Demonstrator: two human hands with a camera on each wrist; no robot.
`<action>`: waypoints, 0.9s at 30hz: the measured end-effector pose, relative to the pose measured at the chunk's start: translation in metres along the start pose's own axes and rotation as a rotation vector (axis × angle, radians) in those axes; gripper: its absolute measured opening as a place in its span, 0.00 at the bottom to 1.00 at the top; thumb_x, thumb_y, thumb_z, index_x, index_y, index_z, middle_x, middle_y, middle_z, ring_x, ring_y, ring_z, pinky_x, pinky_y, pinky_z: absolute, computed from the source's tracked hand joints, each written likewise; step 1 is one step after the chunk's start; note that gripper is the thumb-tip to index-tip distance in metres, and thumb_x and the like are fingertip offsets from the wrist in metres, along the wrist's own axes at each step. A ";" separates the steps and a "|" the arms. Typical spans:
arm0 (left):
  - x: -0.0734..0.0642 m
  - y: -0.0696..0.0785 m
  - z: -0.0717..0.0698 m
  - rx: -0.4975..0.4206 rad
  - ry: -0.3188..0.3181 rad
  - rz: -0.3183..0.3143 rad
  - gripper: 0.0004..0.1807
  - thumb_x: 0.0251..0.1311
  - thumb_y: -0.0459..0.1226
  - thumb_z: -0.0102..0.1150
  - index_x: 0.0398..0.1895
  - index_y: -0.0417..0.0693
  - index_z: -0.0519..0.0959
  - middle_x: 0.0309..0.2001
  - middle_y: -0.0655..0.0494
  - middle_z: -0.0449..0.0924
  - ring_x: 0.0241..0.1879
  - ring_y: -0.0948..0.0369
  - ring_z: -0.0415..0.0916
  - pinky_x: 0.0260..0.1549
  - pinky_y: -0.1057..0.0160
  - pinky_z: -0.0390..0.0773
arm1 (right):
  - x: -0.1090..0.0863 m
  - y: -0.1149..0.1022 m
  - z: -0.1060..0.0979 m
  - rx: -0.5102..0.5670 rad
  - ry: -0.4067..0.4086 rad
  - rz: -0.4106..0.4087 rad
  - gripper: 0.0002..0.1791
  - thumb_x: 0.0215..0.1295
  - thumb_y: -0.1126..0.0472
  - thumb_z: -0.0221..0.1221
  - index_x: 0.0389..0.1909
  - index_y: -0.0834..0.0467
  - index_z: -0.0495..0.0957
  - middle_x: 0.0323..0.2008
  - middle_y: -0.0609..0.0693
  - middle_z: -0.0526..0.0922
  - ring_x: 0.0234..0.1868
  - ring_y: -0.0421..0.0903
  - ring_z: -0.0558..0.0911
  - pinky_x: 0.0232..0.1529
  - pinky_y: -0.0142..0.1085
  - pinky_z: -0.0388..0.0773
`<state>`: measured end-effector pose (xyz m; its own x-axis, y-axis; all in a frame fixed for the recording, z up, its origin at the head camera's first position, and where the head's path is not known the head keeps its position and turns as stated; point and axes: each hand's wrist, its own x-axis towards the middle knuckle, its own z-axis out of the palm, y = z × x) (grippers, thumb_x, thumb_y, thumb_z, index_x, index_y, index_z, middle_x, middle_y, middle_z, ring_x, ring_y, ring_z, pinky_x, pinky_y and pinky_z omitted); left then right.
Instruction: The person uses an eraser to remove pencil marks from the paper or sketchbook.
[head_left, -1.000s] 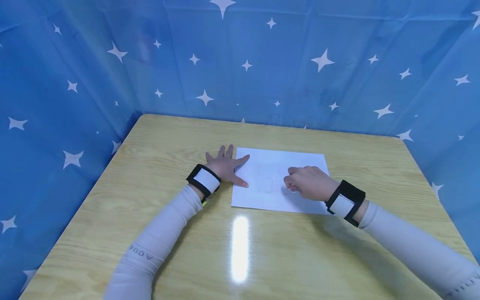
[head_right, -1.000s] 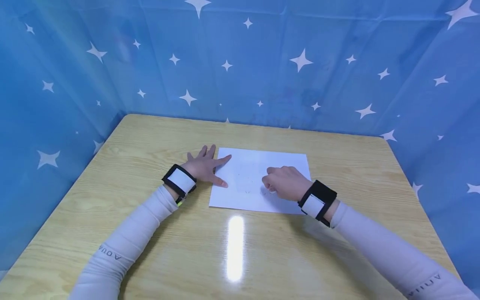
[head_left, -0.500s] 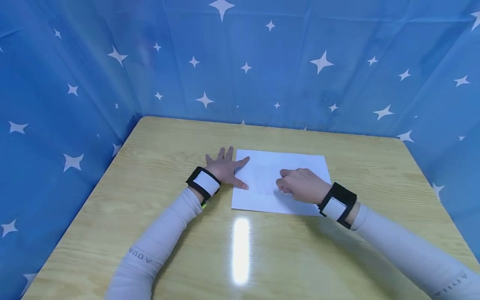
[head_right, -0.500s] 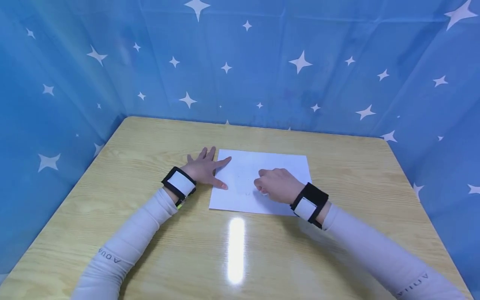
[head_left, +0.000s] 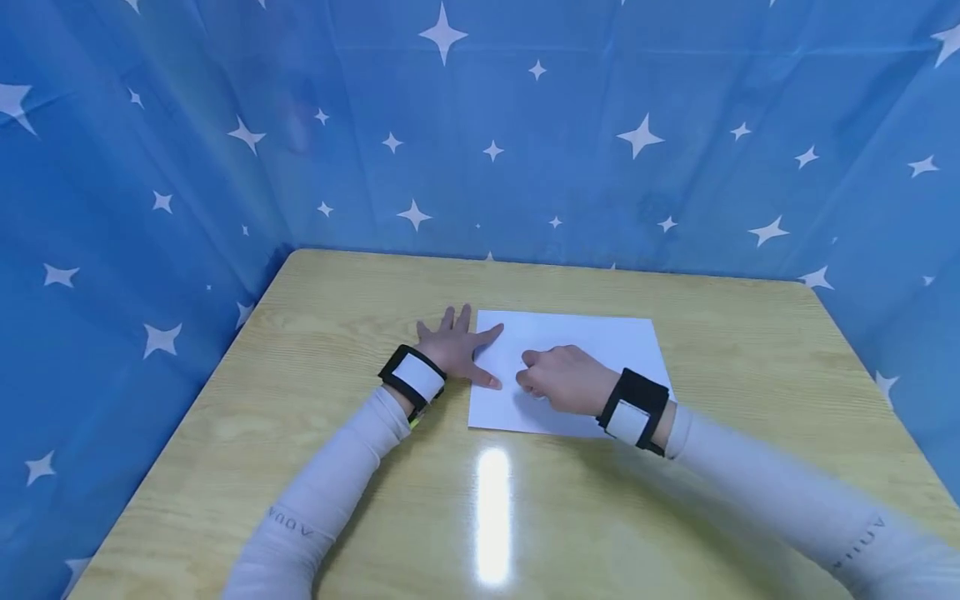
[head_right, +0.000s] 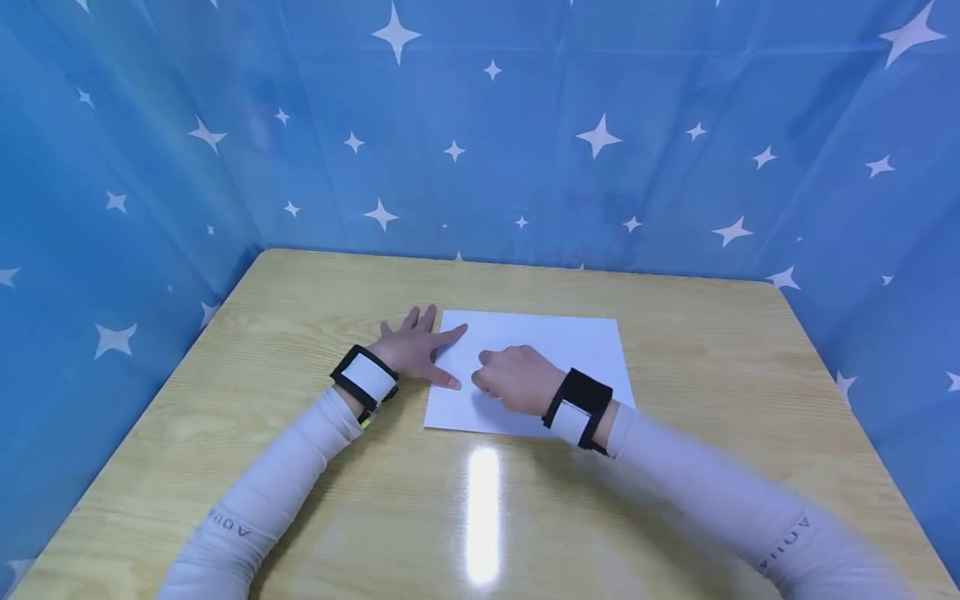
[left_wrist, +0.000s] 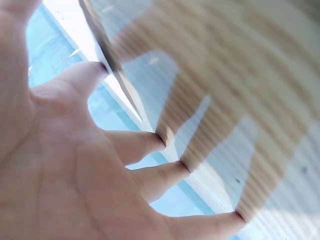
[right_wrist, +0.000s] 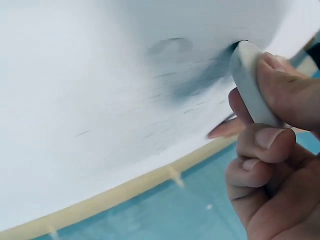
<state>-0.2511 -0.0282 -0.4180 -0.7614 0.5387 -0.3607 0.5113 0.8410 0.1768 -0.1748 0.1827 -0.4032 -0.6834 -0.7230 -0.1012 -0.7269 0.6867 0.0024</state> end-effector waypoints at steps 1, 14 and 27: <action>0.000 0.000 -0.002 0.007 0.007 -0.003 0.58 0.41 0.73 0.57 0.76 0.72 0.45 0.76 0.38 0.32 0.71 0.39 0.28 0.58 0.20 0.45 | -0.007 0.004 -0.001 -0.005 -0.009 0.028 0.06 0.54 0.63 0.68 0.33 0.52 0.85 0.25 0.47 0.76 0.19 0.39 0.70 0.25 0.33 0.75; 0.004 0.005 0.008 0.012 -0.037 -0.006 0.58 0.41 0.73 0.57 0.76 0.72 0.45 0.76 0.38 0.32 0.71 0.39 0.29 0.58 0.21 0.45 | -0.001 0.000 0.005 0.088 -0.004 -0.025 0.06 0.54 0.67 0.66 0.32 0.53 0.86 0.25 0.46 0.77 0.20 0.38 0.71 0.25 0.33 0.75; 0.002 -0.002 0.001 0.003 -0.037 0.001 0.58 0.42 0.73 0.57 0.76 0.71 0.45 0.76 0.37 0.32 0.71 0.38 0.28 0.57 0.20 0.44 | -0.024 0.018 0.005 0.083 -0.032 0.060 0.06 0.53 0.66 0.67 0.25 0.52 0.82 0.21 0.45 0.71 0.18 0.40 0.67 0.22 0.32 0.67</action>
<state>-0.2533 -0.0292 -0.4197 -0.7455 0.5372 -0.3945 0.5132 0.8403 0.1744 -0.1715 0.2128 -0.4055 -0.7221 -0.6786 -0.1348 -0.6758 0.7335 -0.0724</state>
